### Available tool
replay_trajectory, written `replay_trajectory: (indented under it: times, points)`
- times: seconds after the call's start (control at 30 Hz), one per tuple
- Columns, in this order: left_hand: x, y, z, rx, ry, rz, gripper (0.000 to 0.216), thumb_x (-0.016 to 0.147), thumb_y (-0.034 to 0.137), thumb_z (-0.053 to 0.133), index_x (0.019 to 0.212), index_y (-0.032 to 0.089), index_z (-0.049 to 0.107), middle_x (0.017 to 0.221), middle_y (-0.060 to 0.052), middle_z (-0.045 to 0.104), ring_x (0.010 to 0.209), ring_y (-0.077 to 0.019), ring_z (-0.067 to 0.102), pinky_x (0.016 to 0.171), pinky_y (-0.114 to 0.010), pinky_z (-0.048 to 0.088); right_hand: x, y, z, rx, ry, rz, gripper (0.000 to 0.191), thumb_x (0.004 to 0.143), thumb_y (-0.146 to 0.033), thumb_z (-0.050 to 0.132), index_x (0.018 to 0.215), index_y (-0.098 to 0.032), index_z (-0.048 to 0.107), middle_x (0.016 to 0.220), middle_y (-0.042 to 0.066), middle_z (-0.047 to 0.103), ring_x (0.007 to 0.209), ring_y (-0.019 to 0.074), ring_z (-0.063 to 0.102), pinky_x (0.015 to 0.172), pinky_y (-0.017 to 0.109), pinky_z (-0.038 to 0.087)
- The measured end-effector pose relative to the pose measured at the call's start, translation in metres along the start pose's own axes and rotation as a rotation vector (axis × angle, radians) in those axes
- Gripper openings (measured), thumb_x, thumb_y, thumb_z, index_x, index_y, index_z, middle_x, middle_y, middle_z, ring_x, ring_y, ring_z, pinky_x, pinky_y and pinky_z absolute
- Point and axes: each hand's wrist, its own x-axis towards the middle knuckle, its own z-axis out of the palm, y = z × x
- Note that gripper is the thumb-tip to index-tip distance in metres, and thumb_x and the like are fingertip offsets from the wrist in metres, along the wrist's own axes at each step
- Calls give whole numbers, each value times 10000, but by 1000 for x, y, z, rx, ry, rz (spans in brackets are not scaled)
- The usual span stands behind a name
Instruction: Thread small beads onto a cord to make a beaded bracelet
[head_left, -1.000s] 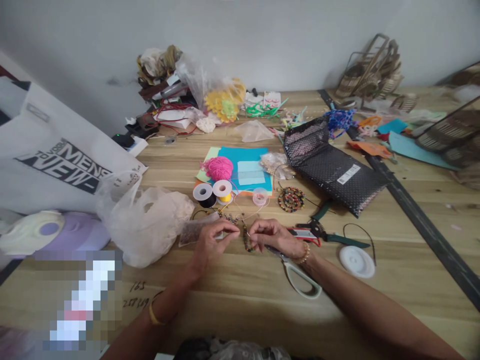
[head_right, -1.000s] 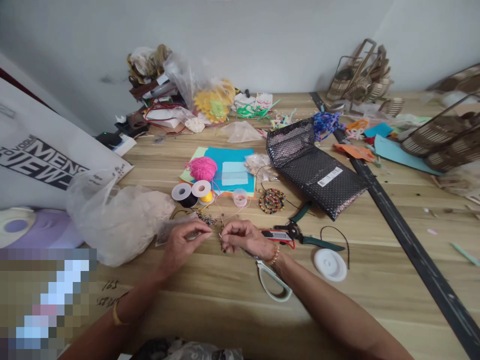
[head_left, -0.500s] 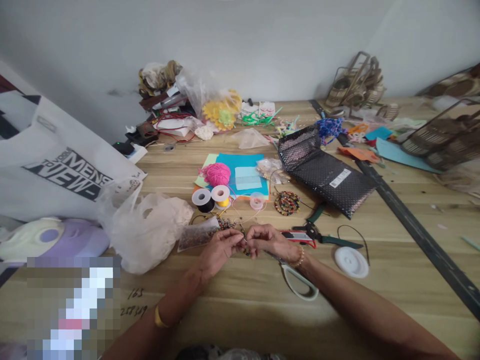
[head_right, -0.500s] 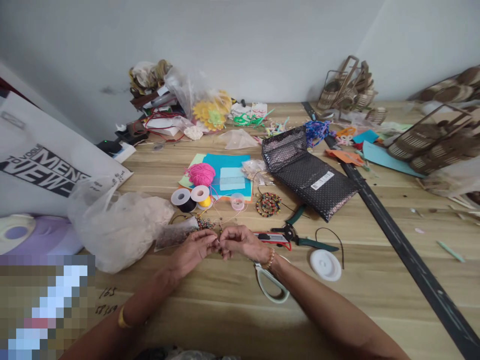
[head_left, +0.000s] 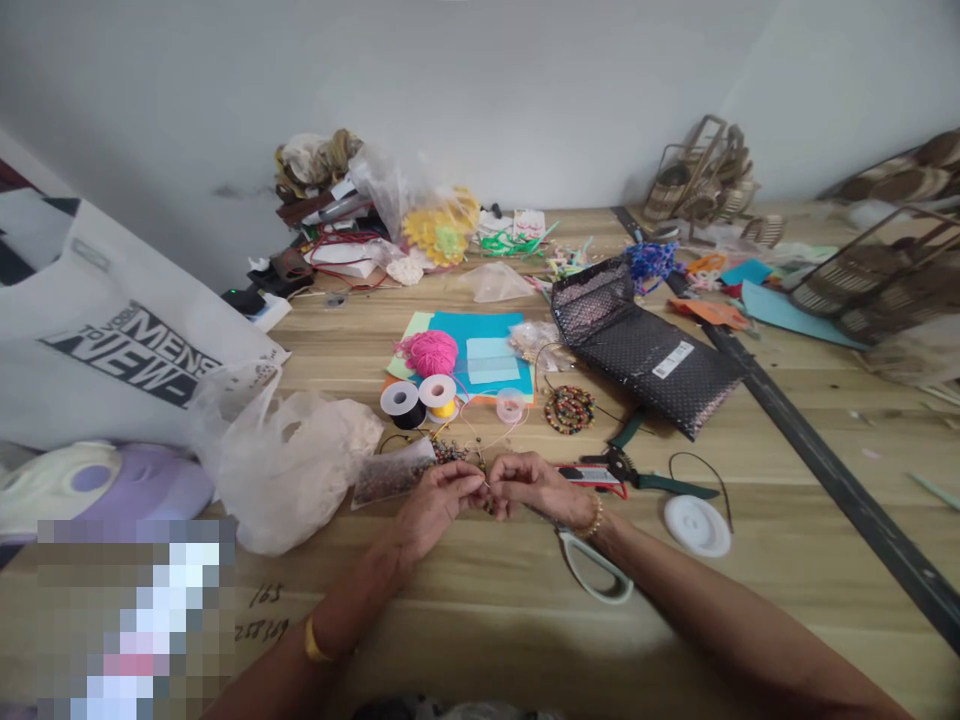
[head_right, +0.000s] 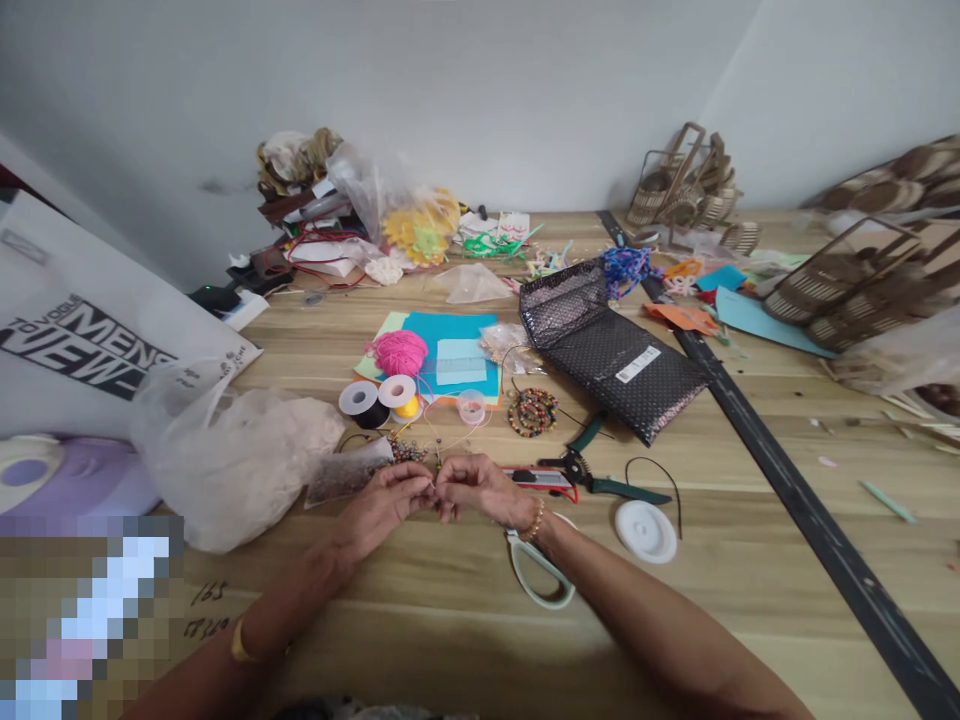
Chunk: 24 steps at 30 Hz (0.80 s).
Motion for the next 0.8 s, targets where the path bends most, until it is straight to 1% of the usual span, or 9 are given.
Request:
replay_trajectory:
  times: [0.23, 0.57, 0.8]
  points:
    - [0, -1, -1, 15, -29, -2, 244, 586, 258, 827, 701, 100, 681, 644, -37, 678, 628, -131, 606, 674, -277, 462, 0, -2, 0, 7, -15, -9, 334, 763, -441, 683, 732, -124, 580, 605, 10, 636, 521, 96, 599, 511, 197, 469]
    - [0, -1, -1, 9, -8, -4, 250, 571, 256, 834, 708, 106, 689, 647, -33, 683, 630, -131, 614, 674, -274, 462, 0, -1, 0, 4, -16, -4, 322, 775, -431, 673, 738, -124, 582, 605, 8, 629, 524, 94, 588, 516, 202, 462]
    - [-1, 1, 0, 54, -8, -1, 266, 563, 280, 837, 701, 108, 687, 638, -23, 676, 625, -124, 607, 678, -272, 464, -1, -8, 2, -31, -11, 27, 333, 775, -443, 665, 740, -122, 582, 613, 9, 620, 532, 95, 593, 512, 196, 455]
